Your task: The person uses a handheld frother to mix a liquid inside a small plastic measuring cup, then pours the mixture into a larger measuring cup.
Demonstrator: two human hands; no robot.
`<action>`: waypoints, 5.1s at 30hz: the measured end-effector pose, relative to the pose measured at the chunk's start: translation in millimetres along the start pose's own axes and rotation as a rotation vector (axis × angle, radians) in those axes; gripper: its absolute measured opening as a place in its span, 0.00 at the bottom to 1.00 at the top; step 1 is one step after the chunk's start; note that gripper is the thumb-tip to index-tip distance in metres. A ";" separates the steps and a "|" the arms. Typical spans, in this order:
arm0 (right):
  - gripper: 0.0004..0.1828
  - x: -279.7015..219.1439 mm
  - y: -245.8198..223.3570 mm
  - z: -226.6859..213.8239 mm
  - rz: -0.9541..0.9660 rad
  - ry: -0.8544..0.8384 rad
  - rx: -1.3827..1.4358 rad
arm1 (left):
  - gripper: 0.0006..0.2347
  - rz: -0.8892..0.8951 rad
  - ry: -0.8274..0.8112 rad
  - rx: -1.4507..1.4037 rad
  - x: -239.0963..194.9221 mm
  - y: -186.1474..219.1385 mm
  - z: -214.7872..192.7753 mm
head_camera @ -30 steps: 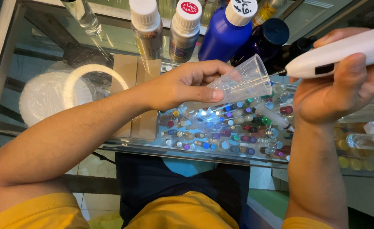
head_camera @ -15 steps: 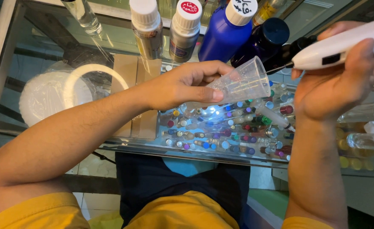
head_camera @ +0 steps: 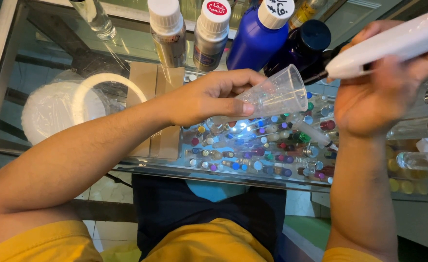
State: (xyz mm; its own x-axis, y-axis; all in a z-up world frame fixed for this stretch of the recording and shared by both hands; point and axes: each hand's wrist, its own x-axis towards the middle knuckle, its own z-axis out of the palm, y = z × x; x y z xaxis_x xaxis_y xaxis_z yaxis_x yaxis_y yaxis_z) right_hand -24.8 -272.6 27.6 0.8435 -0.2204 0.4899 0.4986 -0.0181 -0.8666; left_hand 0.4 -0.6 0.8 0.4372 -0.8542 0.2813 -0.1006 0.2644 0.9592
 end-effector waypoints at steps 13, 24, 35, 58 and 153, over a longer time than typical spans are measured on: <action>0.35 -1.4 28.1 -33.0 0.009 0.002 0.171 | 0.16 -0.018 -0.018 0.207 0.8 -0.5 2.1; 0.28 2.0 27.3 -33.1 -0.049 -0.054 0.254 | 0.18 -0.071 -0.024 0.242 0.7 5.0 3.9; 0.28 4.0 22.3 -32.5 -0.008 -0.042 0.235 | 0.20 -0.111 -0.005 0.250 1.8 10.1 5.3; 0.31 -34.9 -49.0 -47.9 -0.511 -0.422 -0.248 | 0.13 -0.034 -0.041 0.244 1.8 13.9 -4.8; 0.14 -118.4 3.4 -48.0 -0.373 -0.205 -0.984 | 0.21 -0.233 0.453 0.777 -29.0 36.9 23.7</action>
State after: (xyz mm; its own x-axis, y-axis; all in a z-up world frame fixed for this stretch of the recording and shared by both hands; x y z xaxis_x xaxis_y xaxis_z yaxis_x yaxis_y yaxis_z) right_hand -132.6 -293.4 -37.9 0.7344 0.1278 0.6665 0.4286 -0.8489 -0.3094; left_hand -37.2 23.3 28.7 0.8124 -0.5488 0.1972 -0.4653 -0.4062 0.7864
